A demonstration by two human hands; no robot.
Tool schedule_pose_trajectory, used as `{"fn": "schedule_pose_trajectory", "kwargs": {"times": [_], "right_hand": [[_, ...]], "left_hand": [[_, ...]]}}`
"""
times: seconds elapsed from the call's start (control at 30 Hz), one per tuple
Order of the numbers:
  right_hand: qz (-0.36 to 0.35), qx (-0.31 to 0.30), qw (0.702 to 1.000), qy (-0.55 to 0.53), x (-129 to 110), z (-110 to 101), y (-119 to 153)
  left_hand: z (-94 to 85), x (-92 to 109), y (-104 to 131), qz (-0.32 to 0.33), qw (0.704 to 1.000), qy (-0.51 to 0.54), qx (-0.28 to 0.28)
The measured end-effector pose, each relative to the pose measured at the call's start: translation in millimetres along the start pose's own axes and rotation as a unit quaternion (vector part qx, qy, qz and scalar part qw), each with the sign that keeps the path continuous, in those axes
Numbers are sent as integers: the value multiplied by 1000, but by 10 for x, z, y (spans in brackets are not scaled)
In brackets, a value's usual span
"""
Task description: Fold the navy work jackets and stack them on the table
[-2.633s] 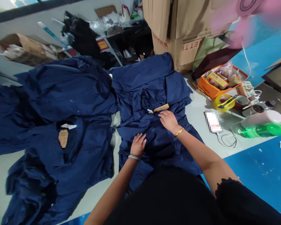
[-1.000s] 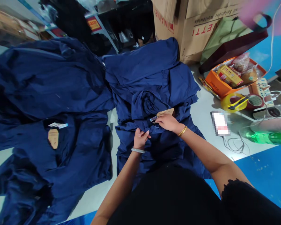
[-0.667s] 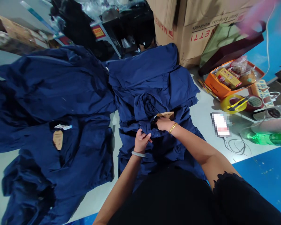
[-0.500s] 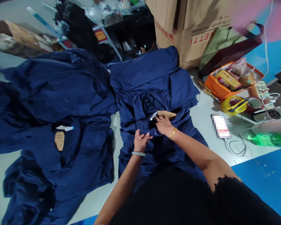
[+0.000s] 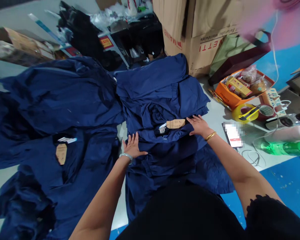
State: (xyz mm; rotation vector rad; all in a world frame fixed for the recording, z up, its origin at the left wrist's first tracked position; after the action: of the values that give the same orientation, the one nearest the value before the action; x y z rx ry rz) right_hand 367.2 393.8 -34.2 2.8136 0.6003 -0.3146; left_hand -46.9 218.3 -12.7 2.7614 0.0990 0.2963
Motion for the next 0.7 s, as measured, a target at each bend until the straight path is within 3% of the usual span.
{"fn": "schedule_pose_trajectory", "kwargs": {"times": [0.07, 0.13, 0.23, 0.3, 0.4, 0.53, 0.63, 0.7], "right_hand": [[51, 65, 996, -28, 102, 23, 70], [146, 122, 977, -93, 211, 92, 162], [292, 94, 926, -220, 324, 324, 282], [336, 53, 895, -289, 320, 485, 326], [351, 39, 860, -368, 227, 626, 368], [354, -19, 815, -458, -15, 724, 510], [328, -83, 753, -564, -234, 752, 702], [332, -103, 708, -615, -333, 717, 852]], "left_hand": [[61, 4, 36, -13, 1000, -25, 4], [132, 11, 127, -35, 997, -33, 63], [283, -26, 325, -126, 980, 22, 152], [415, -71, 452, -211, 957, 102, 171], [595, -67, 563, -271, 925, 213, 158], [745, 53, 597, -284, 918, 253, 116], [807, 121, 608, -292, 907, 284, 107], [793, 154, 618, -253, 897, 330, 148]]}}
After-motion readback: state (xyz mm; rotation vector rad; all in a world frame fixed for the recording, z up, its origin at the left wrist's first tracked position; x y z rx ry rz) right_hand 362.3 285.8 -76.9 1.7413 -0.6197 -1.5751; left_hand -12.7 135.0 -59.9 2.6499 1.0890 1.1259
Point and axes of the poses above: each hand's wrist, its own y-axis away from the middle knuckle, its own z-axis out of the palm, x = y × z, the point moved 3 cm from there along -y, towards the middle knuckle, and after that the axes turned 13 degrees about z, right-handed, at the moved point
